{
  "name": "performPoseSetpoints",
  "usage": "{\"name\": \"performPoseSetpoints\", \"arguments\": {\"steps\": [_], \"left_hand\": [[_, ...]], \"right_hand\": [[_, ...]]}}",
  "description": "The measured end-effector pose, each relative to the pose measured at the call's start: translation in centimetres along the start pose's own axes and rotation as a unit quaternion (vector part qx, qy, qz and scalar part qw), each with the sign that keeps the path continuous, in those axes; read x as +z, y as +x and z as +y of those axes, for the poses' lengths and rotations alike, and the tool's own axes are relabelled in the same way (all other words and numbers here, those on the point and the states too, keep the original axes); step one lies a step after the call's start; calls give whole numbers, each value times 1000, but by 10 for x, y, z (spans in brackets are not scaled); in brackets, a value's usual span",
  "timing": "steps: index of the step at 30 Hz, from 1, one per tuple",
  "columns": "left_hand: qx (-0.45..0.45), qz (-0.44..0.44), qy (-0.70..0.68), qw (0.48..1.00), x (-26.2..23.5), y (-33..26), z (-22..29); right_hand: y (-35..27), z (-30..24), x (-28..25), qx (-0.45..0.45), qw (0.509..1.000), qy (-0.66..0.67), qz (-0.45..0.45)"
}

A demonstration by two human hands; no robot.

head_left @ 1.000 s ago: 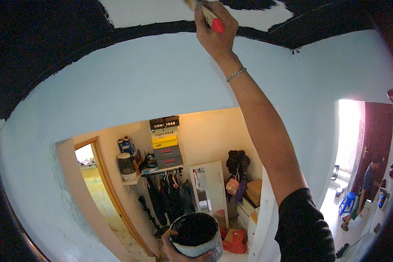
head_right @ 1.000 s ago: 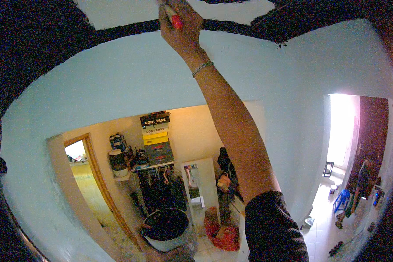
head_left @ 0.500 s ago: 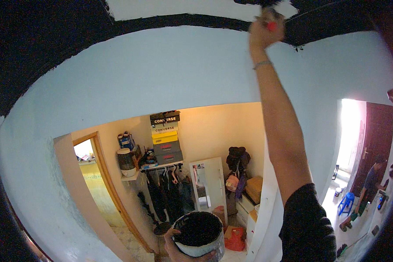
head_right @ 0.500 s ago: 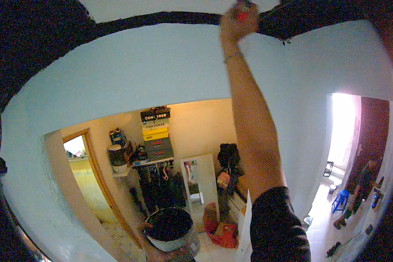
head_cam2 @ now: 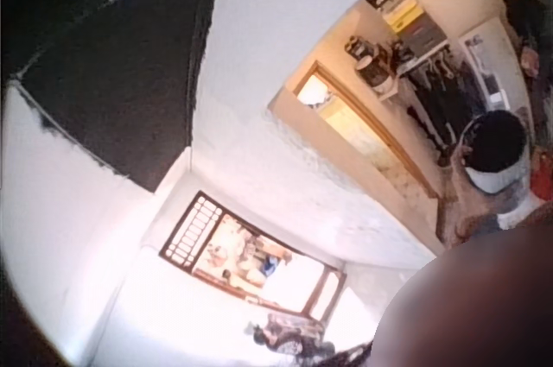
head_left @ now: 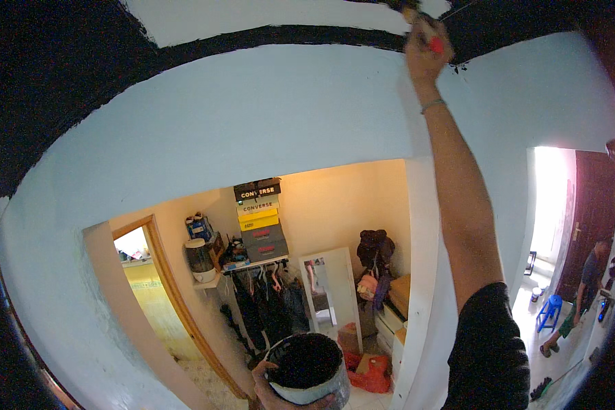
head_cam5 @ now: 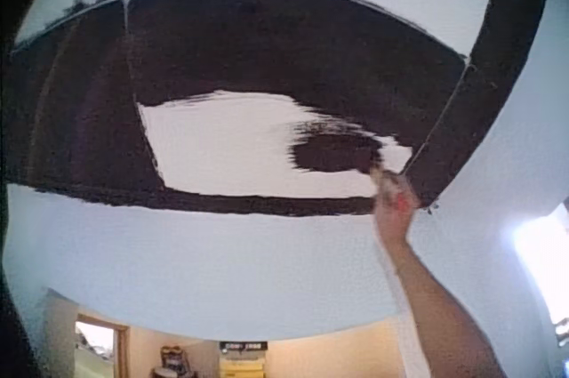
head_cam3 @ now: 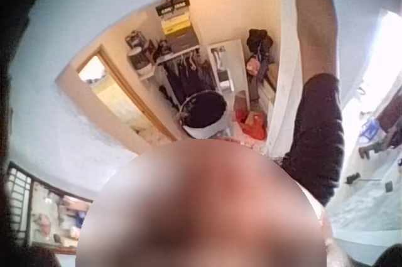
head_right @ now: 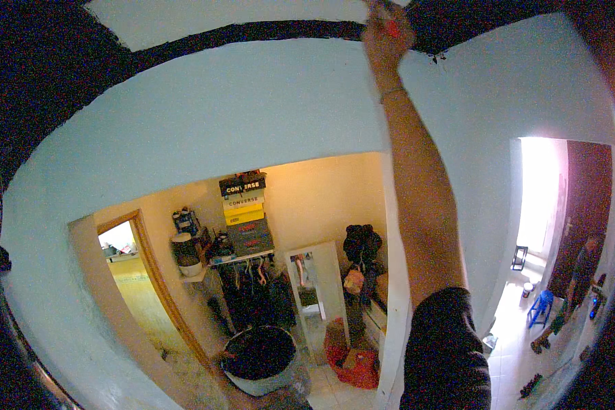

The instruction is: The person paints a white ceiling black using a paintbrush and a paint can. They repeatedly dip the brush into the can and apply black paint to the ceiling in long strokes, gradually covering more area.

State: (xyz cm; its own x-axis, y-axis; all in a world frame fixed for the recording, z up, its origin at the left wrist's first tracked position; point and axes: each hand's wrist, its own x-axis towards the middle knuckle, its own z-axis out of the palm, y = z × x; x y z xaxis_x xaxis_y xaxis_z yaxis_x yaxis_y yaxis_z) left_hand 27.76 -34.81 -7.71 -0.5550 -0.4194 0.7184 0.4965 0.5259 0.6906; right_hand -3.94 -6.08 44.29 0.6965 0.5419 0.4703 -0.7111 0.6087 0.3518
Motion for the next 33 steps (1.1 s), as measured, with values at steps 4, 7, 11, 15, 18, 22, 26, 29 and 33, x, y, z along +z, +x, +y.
{"name": "performPoseSetpoints", "arguments": {"steps": [4,7,11,15,18,22,26,29,33], "left_hand": [[-5,12,-4,1000,3,-1,-2],[-5,8,-4,1000,13,-1,-1],[-6,6,-3,1000,25,-2,1],[-1,6,-7,1000,26,-2,2],[-3,11,-16,1000,25,-1,0],[-8,-3,-38,999,31,-3,4],[-33,-57,-138,988,45,-6,10],[5,-56,-66,996,50,-2,10],[-8,-9,8,1000,65,-2,3]], "right_hand": [[13,37,-17,97,987,67,110],[11,16,8,128,972,107,166],[-16,-32,32,54,997,11,54],[-23,-31,15,70,983,143,88],[-2,-8,12,123,962,153,188],[-4,1,23,165,952,223,131],[-22,1,14,84,989,112,55],[-11,6,6,121,963,126,204],[-1,-5,21,219,959,113,143]]}}
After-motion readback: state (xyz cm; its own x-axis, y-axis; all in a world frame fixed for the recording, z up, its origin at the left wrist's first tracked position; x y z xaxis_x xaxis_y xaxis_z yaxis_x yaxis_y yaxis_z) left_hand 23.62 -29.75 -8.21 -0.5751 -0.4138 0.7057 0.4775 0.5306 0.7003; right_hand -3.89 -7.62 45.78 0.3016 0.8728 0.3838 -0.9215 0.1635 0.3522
